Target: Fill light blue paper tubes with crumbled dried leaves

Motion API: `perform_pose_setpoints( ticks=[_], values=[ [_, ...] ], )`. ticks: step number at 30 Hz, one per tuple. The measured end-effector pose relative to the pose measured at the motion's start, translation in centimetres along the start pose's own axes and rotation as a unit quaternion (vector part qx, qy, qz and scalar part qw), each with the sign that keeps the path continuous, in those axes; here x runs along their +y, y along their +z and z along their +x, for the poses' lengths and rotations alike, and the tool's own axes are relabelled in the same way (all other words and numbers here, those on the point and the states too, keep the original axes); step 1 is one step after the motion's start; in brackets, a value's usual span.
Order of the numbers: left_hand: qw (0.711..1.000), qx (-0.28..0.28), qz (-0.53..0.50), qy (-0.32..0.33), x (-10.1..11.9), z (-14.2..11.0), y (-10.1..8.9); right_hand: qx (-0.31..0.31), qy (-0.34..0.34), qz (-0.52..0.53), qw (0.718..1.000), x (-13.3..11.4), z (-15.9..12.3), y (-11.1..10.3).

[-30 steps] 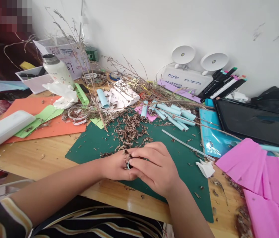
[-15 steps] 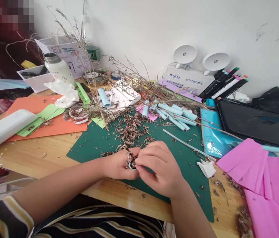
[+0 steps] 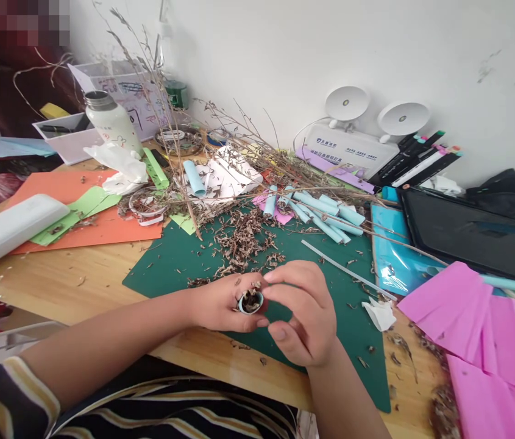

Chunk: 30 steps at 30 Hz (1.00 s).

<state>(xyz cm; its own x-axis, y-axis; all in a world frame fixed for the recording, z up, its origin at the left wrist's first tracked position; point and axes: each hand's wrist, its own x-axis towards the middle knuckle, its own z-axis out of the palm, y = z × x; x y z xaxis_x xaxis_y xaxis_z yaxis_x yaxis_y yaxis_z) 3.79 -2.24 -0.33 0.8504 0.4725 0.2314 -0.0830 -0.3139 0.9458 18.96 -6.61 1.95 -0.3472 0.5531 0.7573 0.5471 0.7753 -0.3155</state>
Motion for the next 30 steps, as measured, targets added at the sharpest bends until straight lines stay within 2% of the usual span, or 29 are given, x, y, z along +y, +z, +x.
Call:
perform_pose_setpoints(
  ticks=[2,6,12,17,19,23,30],
  values=[
    [1.000,-0.016,0.006,0.018,-0.11,0.03,-0.08,0.003,-0.004,0.009,1.000,-0.17,0.26,0.17],
    [0.999,-0.036,0.016,0.034,-0.09,0.17,-0.21,-0.040,-0.014,0.008,0.999,-0.44,0.67,0.35],
    [0.999,0.001,0.003,0.033,-0.04,0.11,-0.06,-0.012,-0.050,0.066,0.996,-0.16,0.38,0.08],
    [0.999,0.007,0.005,0.036,-0.15,-0.09,-0.01,-0.052,-0.072,0.064,0.994,-0.30,0.51,-0.15],
    [0.999,0.009,0.003,0.035,-0.22,-0.08,-0.02,-0.047,-0.077,0.068,0.994,-0.28,0.49,-0.13],
    [0.999,-0.008,0.009,0.046,-0.30,0.07,-0.07,-0.006,-0.050,0.062,0.997,0.02,0.24,-0.14],
    [0.999,-0.003,0.001,0.042,-0.06,-0.01,-0.08,-0.009,0.030,-0.014,0.999,0.44,-0.06,-0.52]
  ],
)
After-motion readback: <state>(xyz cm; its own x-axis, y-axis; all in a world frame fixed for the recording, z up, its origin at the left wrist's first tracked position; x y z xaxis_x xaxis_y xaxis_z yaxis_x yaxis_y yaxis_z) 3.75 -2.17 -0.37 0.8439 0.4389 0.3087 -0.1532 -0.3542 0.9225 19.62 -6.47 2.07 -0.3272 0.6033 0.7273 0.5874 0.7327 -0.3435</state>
